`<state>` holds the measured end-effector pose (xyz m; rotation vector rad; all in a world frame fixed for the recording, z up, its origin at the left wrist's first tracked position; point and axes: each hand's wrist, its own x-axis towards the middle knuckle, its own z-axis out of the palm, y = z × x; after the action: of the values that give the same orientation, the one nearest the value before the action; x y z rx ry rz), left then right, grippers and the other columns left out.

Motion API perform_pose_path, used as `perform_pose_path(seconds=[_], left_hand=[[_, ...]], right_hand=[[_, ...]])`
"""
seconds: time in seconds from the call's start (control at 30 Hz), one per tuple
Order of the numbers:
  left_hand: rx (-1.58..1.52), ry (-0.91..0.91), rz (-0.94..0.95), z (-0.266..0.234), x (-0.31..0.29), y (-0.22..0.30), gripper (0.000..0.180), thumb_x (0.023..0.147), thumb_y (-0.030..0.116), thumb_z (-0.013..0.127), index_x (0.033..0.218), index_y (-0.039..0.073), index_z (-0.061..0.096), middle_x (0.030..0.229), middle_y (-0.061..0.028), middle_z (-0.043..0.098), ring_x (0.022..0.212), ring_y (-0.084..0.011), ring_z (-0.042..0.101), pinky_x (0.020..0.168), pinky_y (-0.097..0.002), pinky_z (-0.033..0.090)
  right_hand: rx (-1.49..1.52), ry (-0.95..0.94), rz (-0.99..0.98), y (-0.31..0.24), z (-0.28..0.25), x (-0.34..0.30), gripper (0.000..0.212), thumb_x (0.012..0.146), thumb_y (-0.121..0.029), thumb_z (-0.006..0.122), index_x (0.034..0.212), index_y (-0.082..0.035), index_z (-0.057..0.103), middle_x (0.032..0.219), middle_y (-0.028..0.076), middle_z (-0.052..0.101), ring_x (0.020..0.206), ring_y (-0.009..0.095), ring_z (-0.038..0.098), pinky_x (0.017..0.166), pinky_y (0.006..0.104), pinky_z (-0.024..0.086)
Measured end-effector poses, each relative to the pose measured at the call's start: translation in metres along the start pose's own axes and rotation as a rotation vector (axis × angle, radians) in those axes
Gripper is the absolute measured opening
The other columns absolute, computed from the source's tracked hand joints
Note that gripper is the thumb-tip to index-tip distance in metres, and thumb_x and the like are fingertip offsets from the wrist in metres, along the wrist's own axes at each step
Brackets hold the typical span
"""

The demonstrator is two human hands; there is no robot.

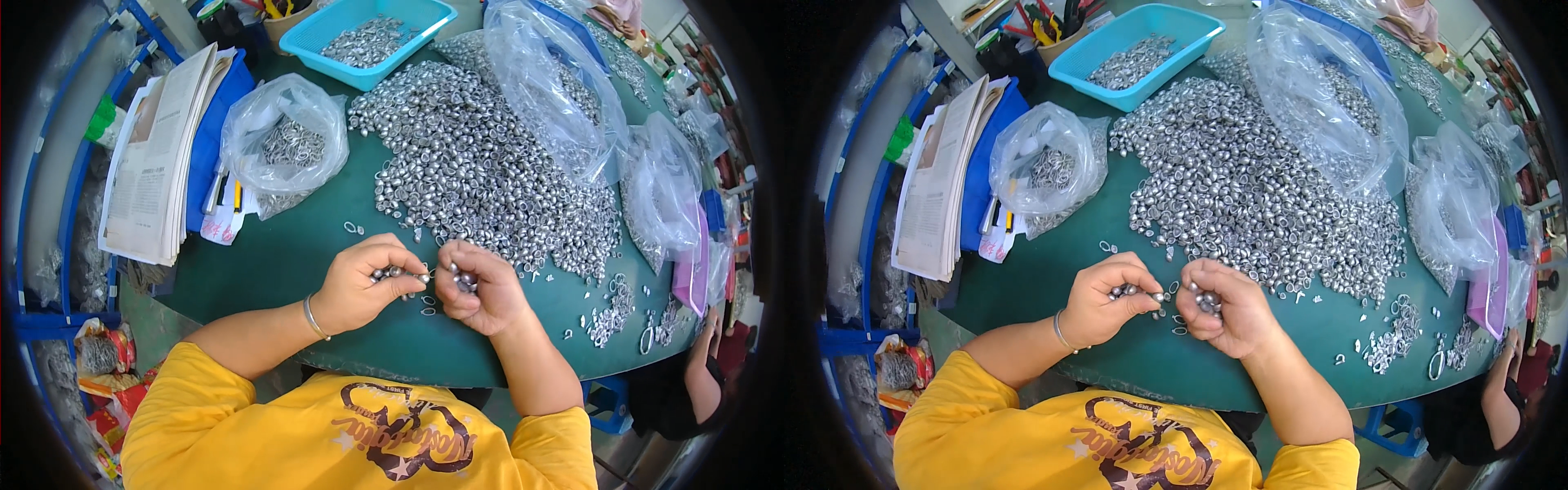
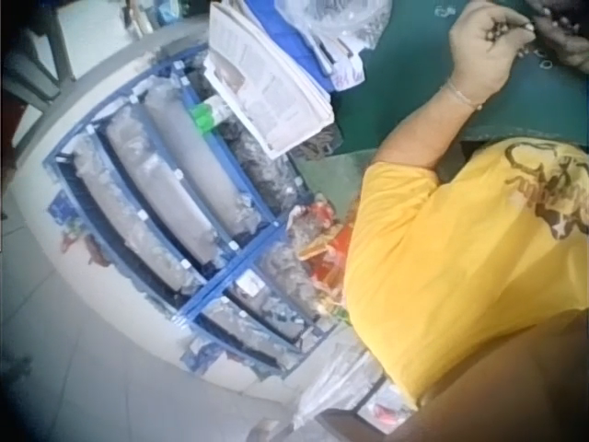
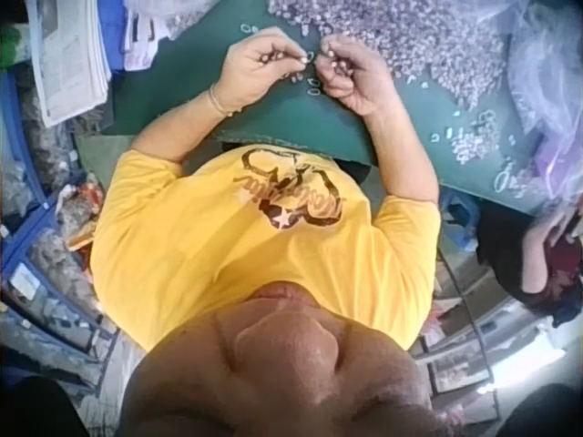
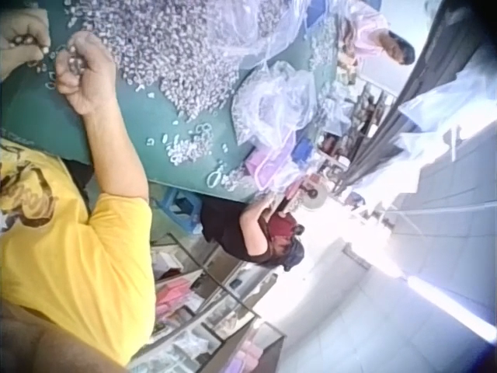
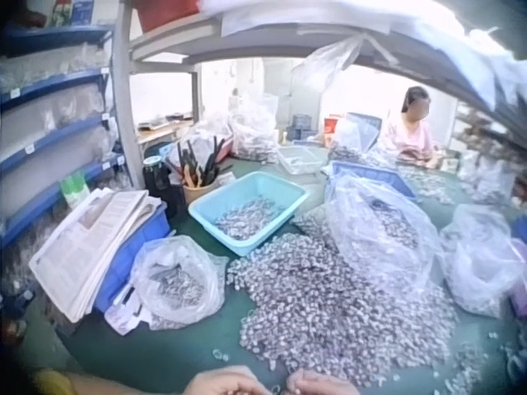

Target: The person picks up metal links from a pile on the table and places them into smaller groups and plastic bags by hand.

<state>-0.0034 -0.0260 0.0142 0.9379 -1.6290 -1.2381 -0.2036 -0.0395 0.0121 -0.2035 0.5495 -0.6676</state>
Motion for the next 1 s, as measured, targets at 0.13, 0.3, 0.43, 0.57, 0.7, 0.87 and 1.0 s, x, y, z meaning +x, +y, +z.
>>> perform_pose_path(seconds=[0.13, 0.3, 0.43, 0.57, 0.7, 0.87, 1.0], left_hand=[[-0.259, 0.06, -0.054, 0.014, 0.013, 0.022, 0.005, 0.078, -0.001, 0.061, 0.081, 0.001, 0.057, 0.08, -0.0044, 0.053, 0.068, -0.0074, 0.049, 0.06, -0.0209, 0.041], [0.174, 0.067, 0.532, 0.035, 0.055, 0.022, 0.012, 0.066, 0.005, 0.061, 0.074, 0.005, 0.052, 0.079, -0.0092, 0.053, 0.066, -0.0184, 0.052, 0.061, -0.0301, 0.043], [0.461, -0.03, 0.579, 0.059, 0.062, 0.025, 0.009, 0.065, 0.006, 0.063, 0.071, 0.007, 0.057, 0.084, -0.0079, 0.059, 0.077, -0.026, 0.057, 0.085, -0.0405, 0.041], [0.476, 0.097, 0.67, 0.054, 0.061, 0.04, 0.014, 0.071, 0.006, 0.063, 0.085, 0.007, 0.06, 0.091, -0.008, 0.058, 0.084, -0.0265, 0.056, 0.086, -0.0433, 0.041], [0.356, 0.226, 0.488, 0.028, 0.049, 0.043, 0.014, 0.072, -0.003, 0.061, 0.085, 0.002, 0.06, 0.084, -0.0111, 0.06, 0.076, -0.0246, 0.058, 0.069, -0.0312, 0.047], [0.244, 0.264, 0.356, 0.009, 0.028, 0.043, 0.01, 0.076, -0.008, 0.056, 0.083, -0.001, 0.057, 0.083, -0.0102, 0.057, 0.078, -0.0178, 0.054, 0.071, -0.0264, 0.043], [0.356, 0.359, 0.269, -0.015, 0.012, 0.035, 0.006, 0.075, -0.004, 0.059, 0.079, 0.0, 0.059, 0.08, -0.0096, 0.059, 0.069, -0.0188, 0.057, 0.062, -0.026, 0.045]], right_hand=[[-0.006, 0.039, 0.127, 0.008, 0.006, 0.002, 0.033, 0.092, -0.036, 0.039, 0.085, -0.006, 0.05, 0.069, 0.01, 0.052, 0.044, 0.01, 0.038, 0.034, 0.0186, 0.025], [0.069, 0.209, -0.149, 0.008, 0.035, 0.009, 0.044, 0.094, -0.047, 0.03, 0.107, -0.01, 0.05, 0.096, 0.007, 0.055, 0.086, 0.018, 0.056, 0.062, 0.0299, 0.05], [0.215, 0.091, -0.235, 0.0, 0.011, -0.003, 0.039, 0.094, -0.038, 0.03, 0.106, -0.01, 0.053, 0.101, 0.007, 0.055, 0.095, 0.018, 0.055, 0.081, 0.0322, 0.047], [0.305, 0.151, -0.354, -0.018, 0.01, 0.002, 0.025, 0.09, -0.033, 0.043, 0.088, -0.011, 0.054, 0.084, 0.005, 0.057, 0.073, 0.016, 0.056, 0.064, 0.0284, 0.049], [0.163, 0.256, -0.635, -0.121, 0.016, 0.001, 0.02, 0.088, -0.034, 0.051, 0.083, -0.015, 0.05, 0.065, 0.0, 0.054, 0.042, 0.009, 0.042, 0.033, 0.0197, 0.027], [-0.939, 0.74, -1.059, -0.299, -0.054, 0.029, 0.037, 0.09, -0.034, 0.044, 0.1, -0.001, 0.058, 0.097, 0.013, 0.061, 0.091, 0.026, 0.057, 0.082, 0.0354, 0.043], [-1.657, 1.06, -0.994, -0.305, -0.054, 0.02, 0.045, 0.091, -0.033, 0.038, 0.119, 0.0, 0.052, 0.125, 0.021, 0.048, 0.119, 0.028, 0.044, 0.099, 0.0358, 0.033]])
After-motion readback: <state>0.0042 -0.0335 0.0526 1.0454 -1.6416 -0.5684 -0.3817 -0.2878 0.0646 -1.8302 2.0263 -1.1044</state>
